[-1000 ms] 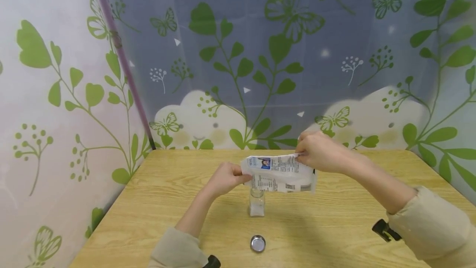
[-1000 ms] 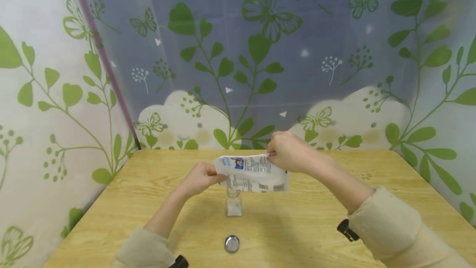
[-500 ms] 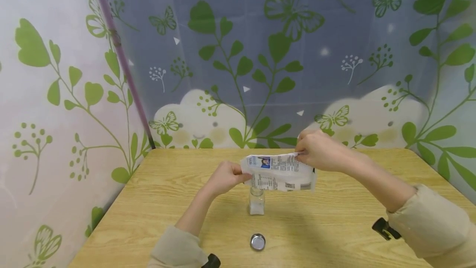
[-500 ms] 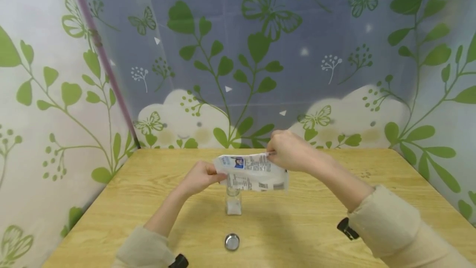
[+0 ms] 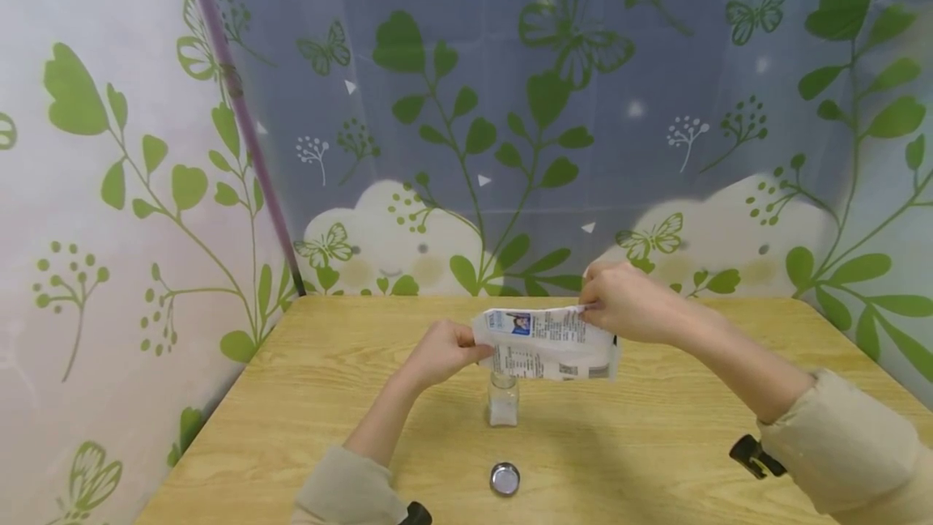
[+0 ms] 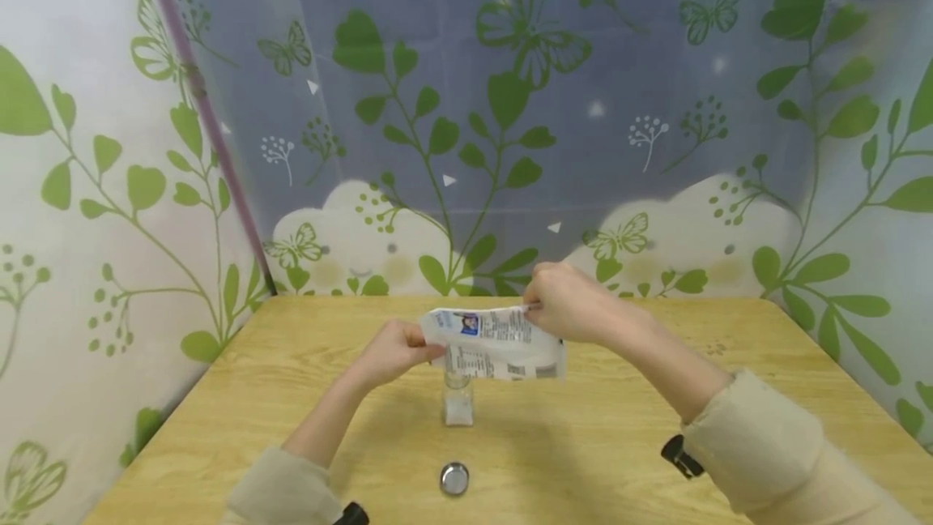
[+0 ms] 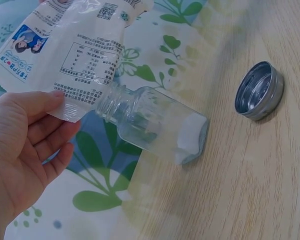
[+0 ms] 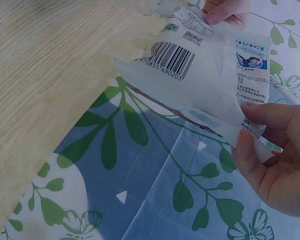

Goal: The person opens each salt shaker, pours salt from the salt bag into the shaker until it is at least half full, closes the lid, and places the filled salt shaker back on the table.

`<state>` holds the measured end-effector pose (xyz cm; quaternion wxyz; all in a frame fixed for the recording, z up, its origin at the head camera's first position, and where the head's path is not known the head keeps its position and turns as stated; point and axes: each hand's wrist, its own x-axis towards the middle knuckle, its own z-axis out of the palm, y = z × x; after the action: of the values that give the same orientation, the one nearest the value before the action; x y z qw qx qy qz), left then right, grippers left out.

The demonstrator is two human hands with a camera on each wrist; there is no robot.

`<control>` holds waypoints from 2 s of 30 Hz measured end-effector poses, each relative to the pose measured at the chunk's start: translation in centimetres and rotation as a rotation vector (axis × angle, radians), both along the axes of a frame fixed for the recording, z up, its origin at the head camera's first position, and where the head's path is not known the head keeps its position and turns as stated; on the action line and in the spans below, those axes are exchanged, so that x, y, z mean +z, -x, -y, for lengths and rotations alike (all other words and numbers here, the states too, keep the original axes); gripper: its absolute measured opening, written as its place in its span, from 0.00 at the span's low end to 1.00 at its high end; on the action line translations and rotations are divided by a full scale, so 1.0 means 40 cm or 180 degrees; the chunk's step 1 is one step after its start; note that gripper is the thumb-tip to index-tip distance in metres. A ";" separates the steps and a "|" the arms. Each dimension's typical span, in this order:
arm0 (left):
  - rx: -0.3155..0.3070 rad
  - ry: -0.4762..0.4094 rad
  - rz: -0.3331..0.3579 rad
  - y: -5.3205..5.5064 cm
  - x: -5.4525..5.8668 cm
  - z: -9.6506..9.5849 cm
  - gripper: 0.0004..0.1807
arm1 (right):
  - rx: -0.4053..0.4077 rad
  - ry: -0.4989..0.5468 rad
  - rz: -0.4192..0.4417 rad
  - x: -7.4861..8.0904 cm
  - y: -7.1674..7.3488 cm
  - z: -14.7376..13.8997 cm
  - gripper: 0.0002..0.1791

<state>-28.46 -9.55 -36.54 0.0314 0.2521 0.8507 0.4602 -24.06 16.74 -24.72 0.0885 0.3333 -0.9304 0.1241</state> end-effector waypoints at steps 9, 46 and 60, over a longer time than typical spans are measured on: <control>-0.0045 -0.0038 -0.0022 0.001 0.002 0.000 0.08 | 0.0036 0.0007 -0.0038 0.000 0.000 -0.002 0.04; -0.0053 -0.0035 -0.0046 0.002 -0.010 -0.006 0.08 | 0.0075 0.0037 -0.0131 -0.012 -0.003 -0.015 0.03; -0.0047 -0.0007 -0.0053 0.002 -0.010 -0.001 0.09 | 0.0075 0.0032 -0.0163 -0.019 0.003 -0.013 0.03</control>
<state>-28.53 -9.52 -36.92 0.0275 0.2622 0.8485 0.4588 -24.19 17.28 -25.49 0.1125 0.3468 -0.9232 0.1213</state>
